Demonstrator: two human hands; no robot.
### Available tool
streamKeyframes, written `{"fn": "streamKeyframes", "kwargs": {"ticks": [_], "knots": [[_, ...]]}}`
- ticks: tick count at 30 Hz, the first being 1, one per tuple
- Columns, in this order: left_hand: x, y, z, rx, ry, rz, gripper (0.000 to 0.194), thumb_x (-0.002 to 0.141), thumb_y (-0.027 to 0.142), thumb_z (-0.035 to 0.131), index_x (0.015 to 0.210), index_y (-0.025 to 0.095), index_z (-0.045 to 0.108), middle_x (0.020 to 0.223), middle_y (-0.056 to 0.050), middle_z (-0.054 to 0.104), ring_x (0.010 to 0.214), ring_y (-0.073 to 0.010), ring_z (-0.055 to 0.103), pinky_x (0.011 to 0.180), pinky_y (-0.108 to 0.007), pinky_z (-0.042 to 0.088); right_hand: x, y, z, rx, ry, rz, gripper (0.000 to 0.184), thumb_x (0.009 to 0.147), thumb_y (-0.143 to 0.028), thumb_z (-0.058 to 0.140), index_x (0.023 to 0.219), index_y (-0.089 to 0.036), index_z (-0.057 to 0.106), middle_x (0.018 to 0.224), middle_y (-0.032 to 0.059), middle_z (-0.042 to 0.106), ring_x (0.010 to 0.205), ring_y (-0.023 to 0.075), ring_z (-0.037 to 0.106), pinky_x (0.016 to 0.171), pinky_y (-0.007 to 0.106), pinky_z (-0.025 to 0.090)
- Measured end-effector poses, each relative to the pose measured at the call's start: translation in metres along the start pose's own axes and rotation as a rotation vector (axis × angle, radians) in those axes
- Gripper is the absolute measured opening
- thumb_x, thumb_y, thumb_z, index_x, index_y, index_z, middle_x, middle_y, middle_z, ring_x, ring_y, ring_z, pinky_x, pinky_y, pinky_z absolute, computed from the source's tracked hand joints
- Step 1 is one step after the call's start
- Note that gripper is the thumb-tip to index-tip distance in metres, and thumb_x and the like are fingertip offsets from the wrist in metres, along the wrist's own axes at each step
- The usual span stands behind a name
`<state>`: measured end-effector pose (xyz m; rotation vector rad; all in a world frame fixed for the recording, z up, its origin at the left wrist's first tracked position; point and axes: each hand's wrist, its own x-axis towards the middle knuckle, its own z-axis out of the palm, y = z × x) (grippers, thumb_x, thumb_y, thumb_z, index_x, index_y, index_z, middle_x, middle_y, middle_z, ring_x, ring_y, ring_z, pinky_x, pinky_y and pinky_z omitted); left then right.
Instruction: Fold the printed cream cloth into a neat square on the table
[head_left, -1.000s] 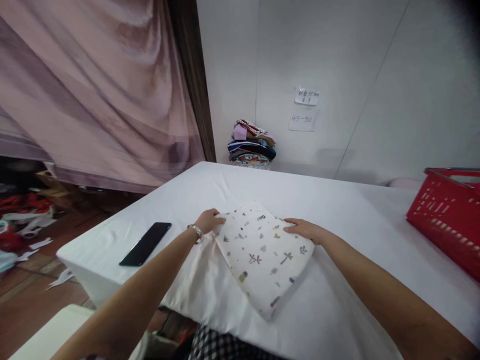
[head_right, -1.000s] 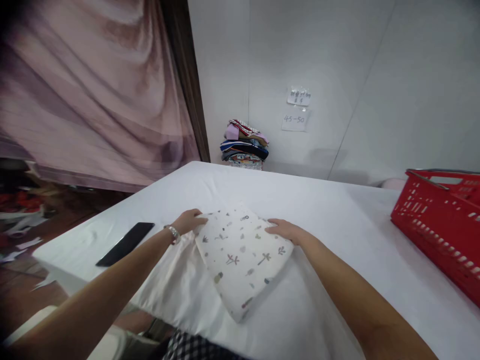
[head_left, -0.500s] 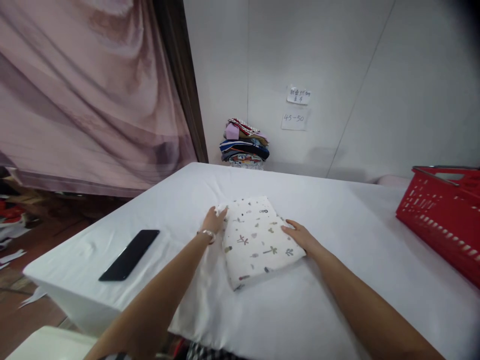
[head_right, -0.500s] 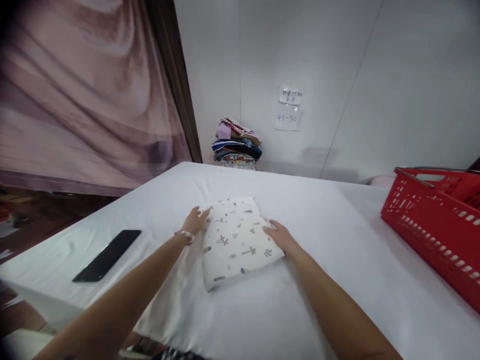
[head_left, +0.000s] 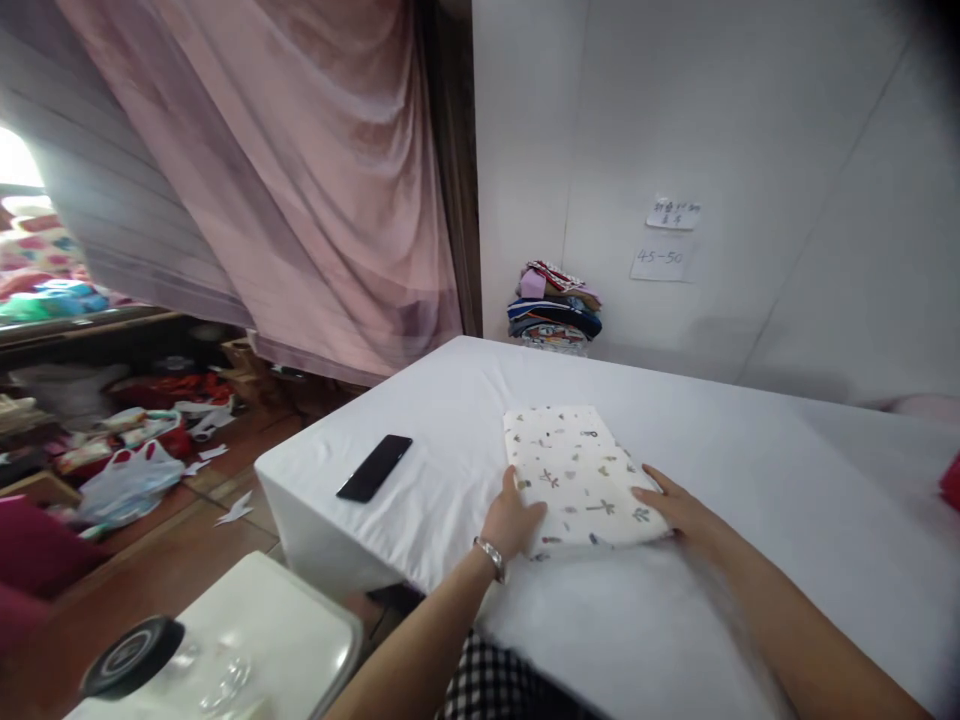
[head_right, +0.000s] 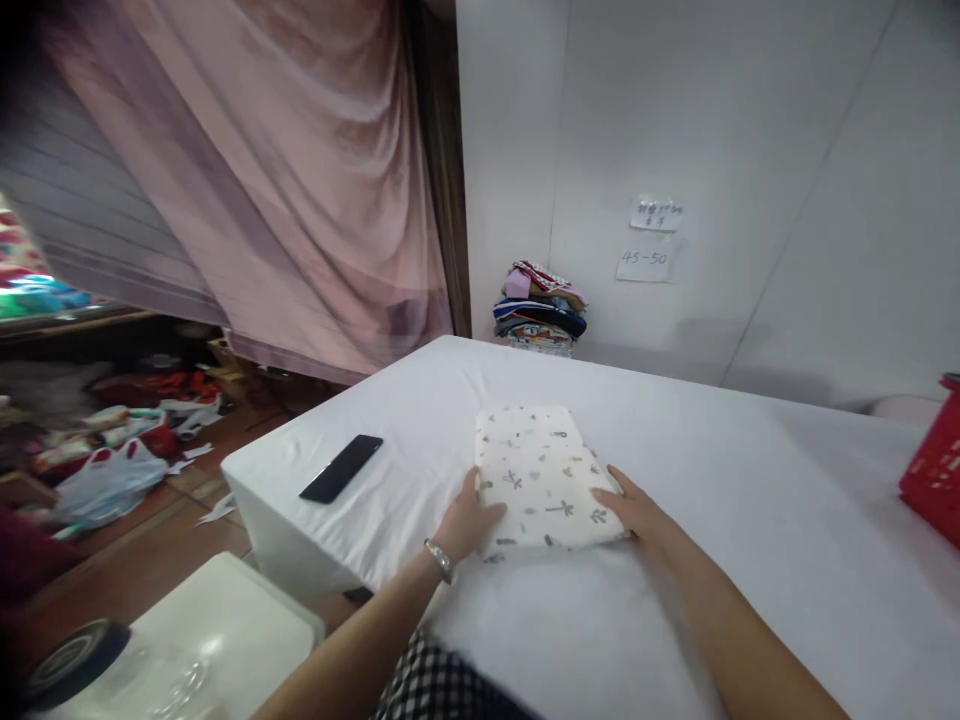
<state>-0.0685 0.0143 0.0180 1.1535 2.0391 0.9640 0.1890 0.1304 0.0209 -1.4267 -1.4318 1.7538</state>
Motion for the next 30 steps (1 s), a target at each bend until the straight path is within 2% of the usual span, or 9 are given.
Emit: {"fn": "streamKeyframes", "kwargs": {"ticks": [5,9,11,13,16,19,21,25,30], "knots": [[0.006,-0.001,-0.023,0.097,0.053,0.001,0.079,0.072,0.029,0.054,0.139,0.017,0.014,0.104,-0.008,0.063,0.092,-0.0194,0.059,0.077,-0.026,0.042,-0.026,0.017,0.020,-0.033,0.004,-0.022,0.093,0.068,-0.049,0.066,0.140,-0.027,0.012,0.098,0.0097,0.064,0.059,0.0169,0.063,0.053,0.030,0.053],[0.005,-0.017,-0.033,0.164,0.038,-0.046,0.075,0.073,0.032,0.054,0.137,0.015,0.020,0.109,-0.010,0.060,0.096,-0.0208,0.057,0.080,-0.029,0.042,-0.038,0.028,0.034,-0.122,-0.043,-0.070,0.089,0.073,-0.051,0.061,0.141,-0.026,0.009,0.077,0.0041,0.065,0.046,0.0141,0.059,0.040,0.024,0.047],[-0.002,-0.021,-0.033,0.223,0.096,0.020,0.070,0.076,0.035,0.050,0.136,0.014,0.021,0.114,-0.013,0.056,0.100,-0.0222,0.055,0.082,-0.032,0.042,-0.040,0.029,0.037,-0.152,-0.039,-0.095,0.087,0.074,-0.052,0.059,0.140,-0.025,0.010,0.071,0.0027,0.064,0.044,0.0140,0.058,0.037,0.022,0.044],[-0.012,-0.022,-0.029,0.332,0.222,0.155,0.064,0.079,0.037,0.048,0.134,0.013,0.027,0.123,-0.015,0.050,0.110,-0.0247,0.049,0.087,-0.036,0.040,-0.040,0.029,0.037,-0.161,-0.033,-0.115,0.086,0.075,-0.052,0.059,0.140,-0.025,0.011,0.068,0.0020,0.063,0.044,0.0139,0.058,0.036,0.021,0.043],[-0.028,-0.014,-0.017,0.467,0.342,0.439,0.049,0.081,0.036,0.046,0.125,0.017,0.040,0.130,-0.013,0.043,0.121,-0.0256,0.038,0.096,-0.041,0.033,-0.040,0.025,0.037,-0.108,-0.033,-0.108,0.088,0.073,-0.051,0.060,0.140,-0.025,0.009,0.071,0.0031,0.065,0.046,0.0143,0.059,0.039,0.023,0.046],[-0.040,0.002,0.006,0.485,0.240,0.690,0.039,0.082,0.034,0.046,0.118,0.019,0.047,0.130,-0.011,0.044,0.122,-0.0234,0.037,0.099,-0.042,0.031,-0.040,0.020,0.038,-0.002,-0.039,-0.069,0.092,0.072,-0.049,0.064,0.141,-0.025,0.008,0.079,0.0057,0.066,0.051,0.0160,0.062,0.046,0.028,0.052],[-0.045,0.016,0.026,0.470,0.133,0.791,0.038,0.081,0.036,0.048,0.116,0.020,0.049,0.129,-0.010,0.045,0.120,-0.0234,0.038,0.099,-0.043,0.031,-0.041,0.019,0.038,0.089,-0.028,-0.062,0.090,0.071,-0.045,0.066,0.140,-0.024,0.012,0.084,0.0064,0.066,0.057,0.0166,0.063,0.052,0.032,0.054],[-0.045,0.036,0.065,0.430,-0.022,0.865,0.045,0.076,0.037,0.056,0.117,0.021,0.048,0.128,-0.010,0.046,0.119,-0.0245,0.039,0.098,-0.045,0.031,-0.045,0.023,0.039,0.287,0.005,-0.097,0.080,0.074,-0.039,0.065,0.138,-0.024,0.019,0.082,0.0031,0.064,0.061,0.0139,0.061,0.057,0.033,0.056],[-0.039,0.035,0.089,0.364,-0.035,0.836,0.042,0.078,0.035,0.055,0.116,0.020,0.050,0.120,-0.009,0.053,0.114,-0.0235,0.044,0.097,-0.042,0.031,-0.051,0.030,0.037,0.427,-0.010,-0.079,0.072,0.081,-0.036,0.057,0.138,-0.023,0.016,0.072,0.0012,0.062,0.057,0.0129,0.060,0.058,0.032,0.055]]}}
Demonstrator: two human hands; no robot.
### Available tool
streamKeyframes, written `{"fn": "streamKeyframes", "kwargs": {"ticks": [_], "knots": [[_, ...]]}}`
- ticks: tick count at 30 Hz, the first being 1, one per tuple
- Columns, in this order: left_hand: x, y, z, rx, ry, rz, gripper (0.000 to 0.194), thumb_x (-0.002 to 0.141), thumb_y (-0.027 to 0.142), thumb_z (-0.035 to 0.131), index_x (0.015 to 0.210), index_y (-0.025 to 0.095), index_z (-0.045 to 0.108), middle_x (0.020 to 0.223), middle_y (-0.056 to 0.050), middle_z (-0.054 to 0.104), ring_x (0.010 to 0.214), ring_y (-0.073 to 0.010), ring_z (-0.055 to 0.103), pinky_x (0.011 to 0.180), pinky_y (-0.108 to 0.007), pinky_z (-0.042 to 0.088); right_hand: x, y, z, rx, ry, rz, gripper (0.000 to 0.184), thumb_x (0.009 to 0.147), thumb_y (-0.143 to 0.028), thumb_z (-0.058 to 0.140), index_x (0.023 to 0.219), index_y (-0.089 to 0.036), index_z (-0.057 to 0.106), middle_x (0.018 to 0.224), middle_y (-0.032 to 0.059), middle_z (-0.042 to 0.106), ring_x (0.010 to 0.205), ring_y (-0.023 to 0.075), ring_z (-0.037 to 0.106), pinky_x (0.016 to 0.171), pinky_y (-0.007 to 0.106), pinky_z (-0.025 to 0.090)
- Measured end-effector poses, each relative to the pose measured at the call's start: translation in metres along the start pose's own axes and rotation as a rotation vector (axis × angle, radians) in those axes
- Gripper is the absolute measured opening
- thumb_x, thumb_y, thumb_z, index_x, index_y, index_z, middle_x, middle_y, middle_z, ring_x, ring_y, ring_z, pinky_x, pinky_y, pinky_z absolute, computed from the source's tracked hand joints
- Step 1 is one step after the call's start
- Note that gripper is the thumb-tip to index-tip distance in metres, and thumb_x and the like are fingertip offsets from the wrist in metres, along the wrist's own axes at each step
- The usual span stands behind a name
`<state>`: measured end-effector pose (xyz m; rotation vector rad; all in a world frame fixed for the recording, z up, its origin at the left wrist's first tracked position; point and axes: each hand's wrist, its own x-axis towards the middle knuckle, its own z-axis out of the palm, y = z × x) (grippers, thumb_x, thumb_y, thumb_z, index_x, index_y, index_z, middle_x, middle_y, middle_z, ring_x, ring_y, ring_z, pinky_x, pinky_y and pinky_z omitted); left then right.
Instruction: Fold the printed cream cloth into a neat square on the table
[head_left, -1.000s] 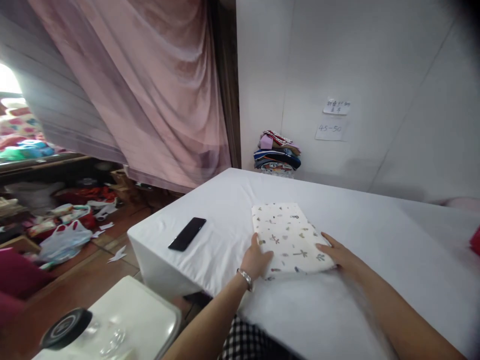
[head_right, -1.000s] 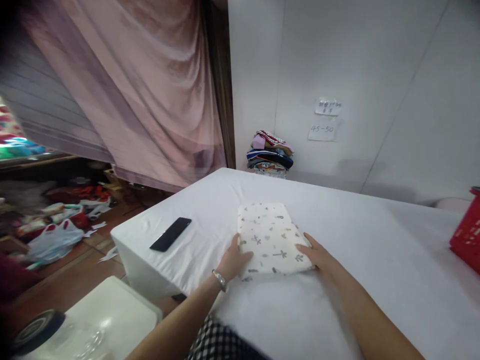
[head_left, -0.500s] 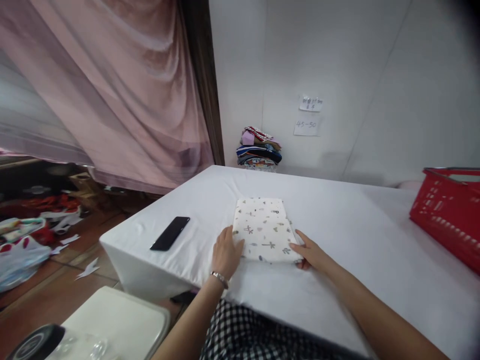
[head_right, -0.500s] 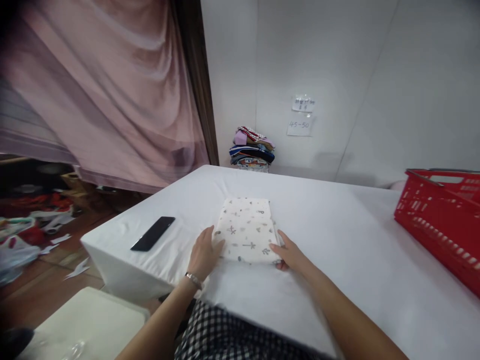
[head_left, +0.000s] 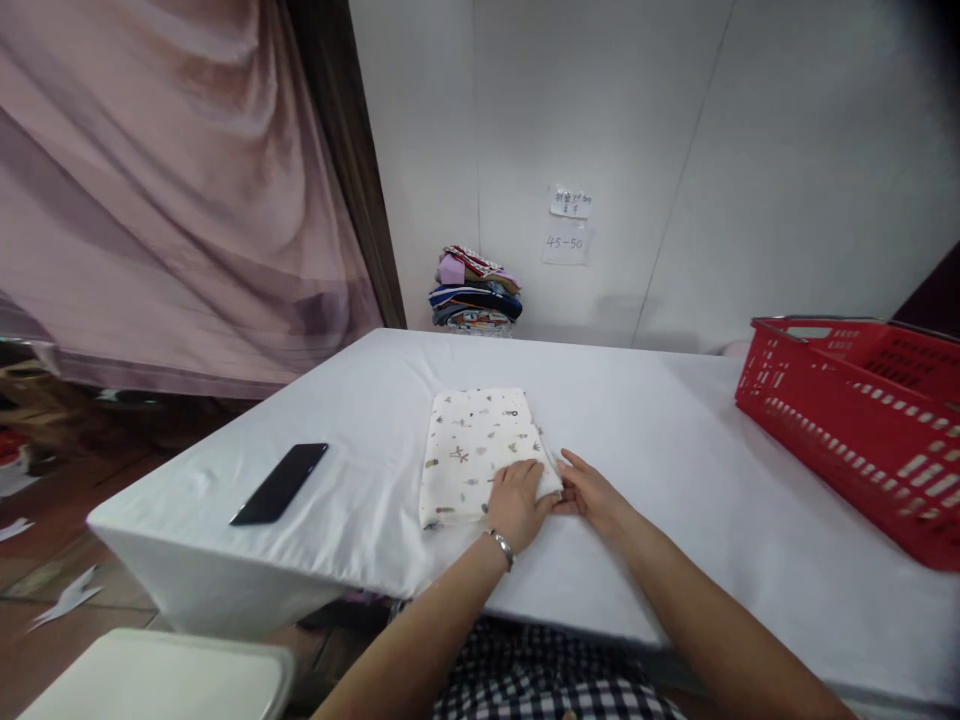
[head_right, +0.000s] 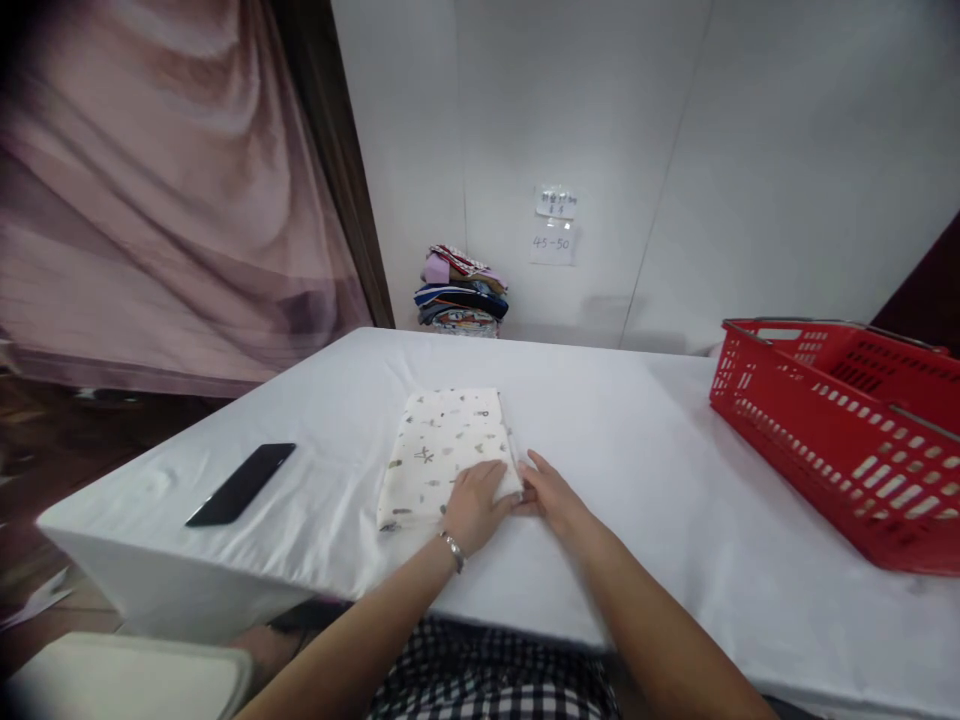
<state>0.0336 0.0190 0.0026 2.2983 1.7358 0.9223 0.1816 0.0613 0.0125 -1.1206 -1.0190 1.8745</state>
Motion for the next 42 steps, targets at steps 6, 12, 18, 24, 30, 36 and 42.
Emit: {"fn": "streamKeyframes", "kwargs": {"ticks": [6,12,18,24,30,36,42], "knots": [[-0.003,-0.004,0.001,-0.005,0.044,-0.012,0.036,0.086,0.034,0.042,0.118,0.020,0.050,0.119,-0.007,0.056,0.113,-0.0197,0.045,0.098,-0.038,0.031,0.000,-0.002,-0.005,0.083,-0.037,-0.005,0.061,0.084,-0.033,0.053,0.135,-0.022,0.021,0.065,-0.0017,0.059,0.056,0.0129,0.060,0.059,0.033,0.055],[-0.001,0.000,0.000,-0.007,0.027,-0.053,0.037,0.088,0.034,0.036,0.120,0.021,0.050,0.122,-0.005,0.055,0.115,-0.0185,0.044,0.100,-0.038,0.029,-0.001,-0.002,-0.007,0.087,-0.059,-0.012,0.063,0.083,-0.031,0.056,0.136,-0.021,0.023,0.067,-0.0016,0.059,0.057,0.0120,0.060,0.058,0.032,0.055],[-0.001,0.001,-0.002,0.078,0.040,-0.103,0.038,0.089,0.034,0.033,0.121,0.022,0.049,0.127,-0.005,0.050,0.118,-0.0194,0.040,0.100,-0.039,0.029,-0.002,0.000,-0.010,-0.007,-0.082,0.002,0.076,0.079,-0.023,0.060,0.139,-0.020,0.014,0.071,0.0014,0.063,0.063,0.0163,0.065,0.055,0.030,0.055],[-0.001,0.002,-0.003,0.130,0.061,-0.018,0.035,0.088,0.031,0.037,0.118,0.021,0.051,0.119,-0.007,0.054,0.112,-0.0220,0.043,0.097,-0.042,0.029,0.003,0.006,-0.010,-0.062,-0.057,-0.036,0.079,0.073,-0.013,0.063,0.138,-0.018,0.019,0.070,0.0016,0.065,0.062,0.0184,0.066,0.058,0.031,0.055],[-0.002,0.003,-0.005,0.128,0.029,0.036,0.032,0.086,0.028,0.041,0.115,0.024,0.053,0.109,-0.007,0.057,0.104,-0.0216,0.047,0.093,-0.040,0.032,0.003,0.007,-0.007,-0.077,-0.028,-0.068,0.077,0.072,-0.008,0.059,0.138,-0.017,0.020,0.065,-0.0010,0.064,0.058,0.0166,0.065,0.058,0.032,0.055],[-0.004,0.004,-0.003,0.146,-0.001,0.054,0.031,0.086,0.027,0.041,0.115,0.023,0.052,0.108,-0.007,0.057,0.102,-0.0209,0.047,0.090,-0.039,0.034,0.002,0.004,-0.007,-0.036,-0.049,-0.022,0.066,0.083,-0.024,0.051,0.139,-0.019,0.017,0.067,0.0009,0.064,0.059,0.0165,0.065,0.057,0.032,0.054],[-0.006,0.007,-0.010,0.056,0.060,0.067,0.039,0.084,0.037,0.044,0.120,0.020,0.048,0.114,-0.009,0.055,0.108,-0.0224,0.046,0.094,-0.040,0.033,0.005,0.007,-0.010,-0.303,0.040,-0.091,0.063,0.080,-0.034,0.055,0.135,-0.022,0.027,0.062,-0.0018,0.060,0.053,0.0142,0.060,0.050,0.027,0.050]]}}
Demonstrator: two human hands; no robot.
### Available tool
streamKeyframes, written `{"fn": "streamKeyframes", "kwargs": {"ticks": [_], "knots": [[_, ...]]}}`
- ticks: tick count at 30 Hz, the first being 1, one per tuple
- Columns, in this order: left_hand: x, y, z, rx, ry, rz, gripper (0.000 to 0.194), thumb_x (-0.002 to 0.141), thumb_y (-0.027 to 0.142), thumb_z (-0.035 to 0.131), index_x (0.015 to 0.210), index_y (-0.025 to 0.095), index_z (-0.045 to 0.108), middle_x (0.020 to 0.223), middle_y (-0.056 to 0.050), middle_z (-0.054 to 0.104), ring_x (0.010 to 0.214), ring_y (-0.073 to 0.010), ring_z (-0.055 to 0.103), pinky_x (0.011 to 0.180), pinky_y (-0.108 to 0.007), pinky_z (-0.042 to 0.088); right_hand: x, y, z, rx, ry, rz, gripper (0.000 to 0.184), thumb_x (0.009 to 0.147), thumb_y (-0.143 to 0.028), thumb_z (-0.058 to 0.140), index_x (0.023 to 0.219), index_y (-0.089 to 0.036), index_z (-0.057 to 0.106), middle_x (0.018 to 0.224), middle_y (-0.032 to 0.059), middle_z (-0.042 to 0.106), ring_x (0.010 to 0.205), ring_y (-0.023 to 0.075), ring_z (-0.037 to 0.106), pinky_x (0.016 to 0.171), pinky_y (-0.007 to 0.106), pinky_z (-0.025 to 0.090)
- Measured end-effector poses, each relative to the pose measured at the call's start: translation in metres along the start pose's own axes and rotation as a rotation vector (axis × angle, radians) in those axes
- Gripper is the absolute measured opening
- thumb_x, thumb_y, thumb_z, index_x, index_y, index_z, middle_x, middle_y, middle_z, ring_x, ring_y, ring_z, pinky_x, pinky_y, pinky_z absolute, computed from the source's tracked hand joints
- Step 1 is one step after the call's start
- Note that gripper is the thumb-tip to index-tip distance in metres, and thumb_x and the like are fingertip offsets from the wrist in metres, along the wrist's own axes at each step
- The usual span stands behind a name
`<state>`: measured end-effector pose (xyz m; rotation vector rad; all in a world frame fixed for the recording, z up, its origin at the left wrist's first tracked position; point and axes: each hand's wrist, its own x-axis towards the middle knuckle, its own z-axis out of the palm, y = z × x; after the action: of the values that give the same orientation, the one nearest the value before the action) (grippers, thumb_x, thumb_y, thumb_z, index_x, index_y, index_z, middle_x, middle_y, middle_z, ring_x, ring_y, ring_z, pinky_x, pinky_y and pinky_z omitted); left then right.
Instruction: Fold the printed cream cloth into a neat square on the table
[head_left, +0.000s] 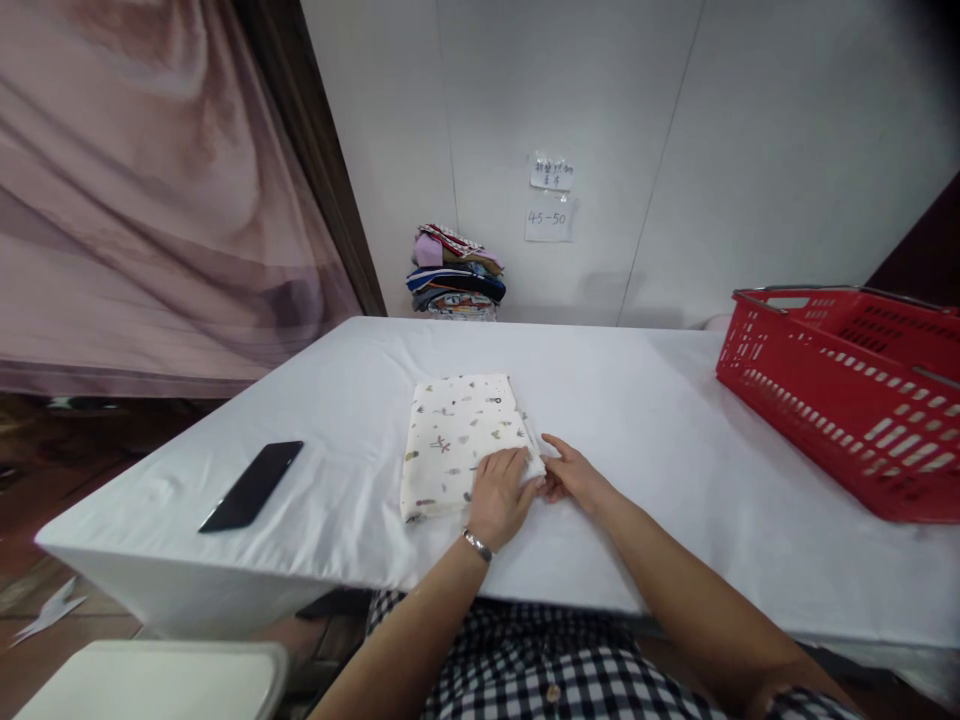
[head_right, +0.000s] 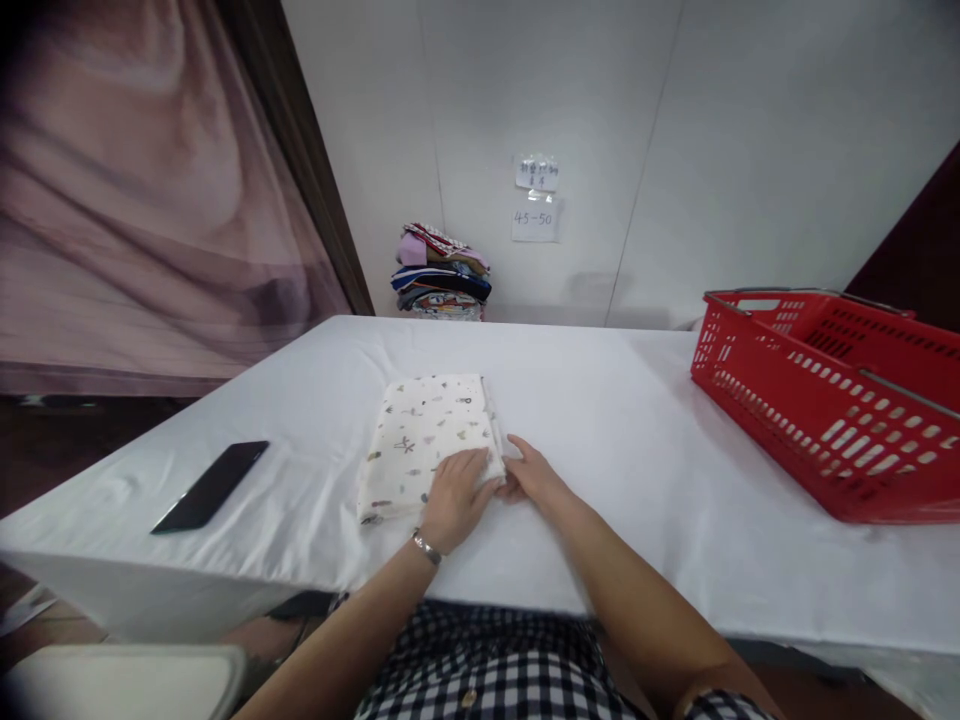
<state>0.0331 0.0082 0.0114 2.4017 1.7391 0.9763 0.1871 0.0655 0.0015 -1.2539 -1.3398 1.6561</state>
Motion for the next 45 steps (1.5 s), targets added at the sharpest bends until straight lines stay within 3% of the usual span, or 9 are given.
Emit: {"fn": "streamKeyframes", "kwargs": {"ticks": [4,7,12,17,21,27,32,40,45], "knots": [[0.000,-0.009,-0.017,0.007,0.081,-0.040,0.037,0.084,0.036,0.044,0.118,0.020,0.050,0.118,-0.009,0.054,0.114,-0.0224,0.043,0.099,-0.040,0.028,0.002,0.000,-0.004,-0.411,0.206,-0.287,0.033,0.079,-0.038,0.053,0.108,-0.024,0.058,0.087,0.0017,0.062,0.069,0.0134,0.059,0.068,0.029,0.049],[-0.004,-0.027,-0.037,0.073,0.146,-0.156,0.035,0.084,0.036,0.044,0.115,0.021,0.053,0.120,-0.009,0.053,0.115,-0.0225,0.042,0.101,-0.040,0.027,0.002,0.000,-0.005,-0.514,0.185,-0.410,0.028,0.078,-0.042,0.051,0.094,-0.023,0.064,0.108,0.0039,0.056,0.094,0.0182,0.054,0.082,0.032,0.044],[-0.025,-0.070,-0.063,0.203,0.236,-0.432,0.036,0.083,0.039,0.042,0.111,0.020,0.054,0.121,-0.009,0.051,0.115,-0.0245,0.043,0.100,-0.041,0.029,0.002,0.004,0.002,-0.445,0.098,-0.352,0.029,0.070,-0.041,0.061,0.092,-0.021,0.064,0.129,0.0054,0.044,0.109,0.0232,0.046,0.090,0.037,0.039],[-0.045,-0.093,-0.064,0.053,0.199,-0.591,0.042,0.083,0.044,0.039,0.113,0.017,0.052,0.119,-0.009,0.052,0.113,-0.0224,0.046,0.098,-0.037,0.035,0.001,0.006,0.007,-0.412,0.100,-0.290,0.029,0.069,-0.040,0.061,0.091,-0.020,0.063,0.138,0.0061,0.034,0.122,0.0249,0.035,0.100,0.041,0.029],[-0.048,-0.094,-0.057,-0.030,0.188,-0.653,0.046,0.082,0.046,0.040,0.117,0.019,0.048,0.122,-0.008,0.050,0.113,-0.0232,0.047,0.096,-0.040,0.038,0.002,0.009,0.009,-0.469,0.121,-0.300,0.033,0.068,-0.045,0.061,0.088,-0.019,0.062,0.140,0.0077,0.032,0.128,0.0267,0.028,0.102,0.042,0.026],[-0.047,-0.100,-0.051,-0.012,0.205,-0.623,0.045,0.081,0.044,0.042,0.116,0.017,0.049,0.124,-0.009,0.049,0.114,-0.0228,0.047,0.096,-0.039,0.039,0.002,0.007,0.014,-0.457,0.165,-0.348,0.025,0.073,-0.042,0.056,0.063,-0.018,0.055,0.130,0.0096,0.045,0.121,0.0256,0.038,0.099,0.041,0.029],[-0.048,-0.104,-0.049,-0.015,0.151,-0.659,0.048,0.081,0.045,0.042,0.120,0.017,0.047,0.130,-0.009,0.043,0.105,-0.0217,0.053,0.092,-0.037,0.042,0.002,0.006,0.018,-0.366,0.204,-0.389,0.028,0.075,-0.040,0.052,0.057,-0.019,0.048,0.123,0.0090,0.050,0.118,0.0260,0.041,0.092,0.039,0.036],[-0.034,-0.121,-0.055,-0.203,0.224,-0.732,0.045,0.077,0.042,0.051,0.115,0.019,0.052,0.124,-0.009,0.051,0.106,-0.0203,0.053,0.089,-0.032,0.043,0.009,0.001,0.014,-0.574,0.130,-0.329,0.020,0.073,-0.038,0.053,0.072,-0.018,0.057,0.121,0.0086,0.052,0.105,0.0226,0.051,0.085,0.030,0.038],[0.002,-0.144,-0.064,-0.375,0.193,-0.883,0.046,0.076,0.037,0.054,0.117,0.016,0.051,0.110,-0.011,0.061,0.097,-0.0190,0.059,0.084,-0.030,0.045,0.038,-0.024,0.019,-0.664,0.074,-0.252,0.025,0.073,-0.039,0.052,0.081,-0.017,0.060,0.093,0.0073,0.063,0.084,0.0205,0.057,0.071,0.028,0.041]]}}
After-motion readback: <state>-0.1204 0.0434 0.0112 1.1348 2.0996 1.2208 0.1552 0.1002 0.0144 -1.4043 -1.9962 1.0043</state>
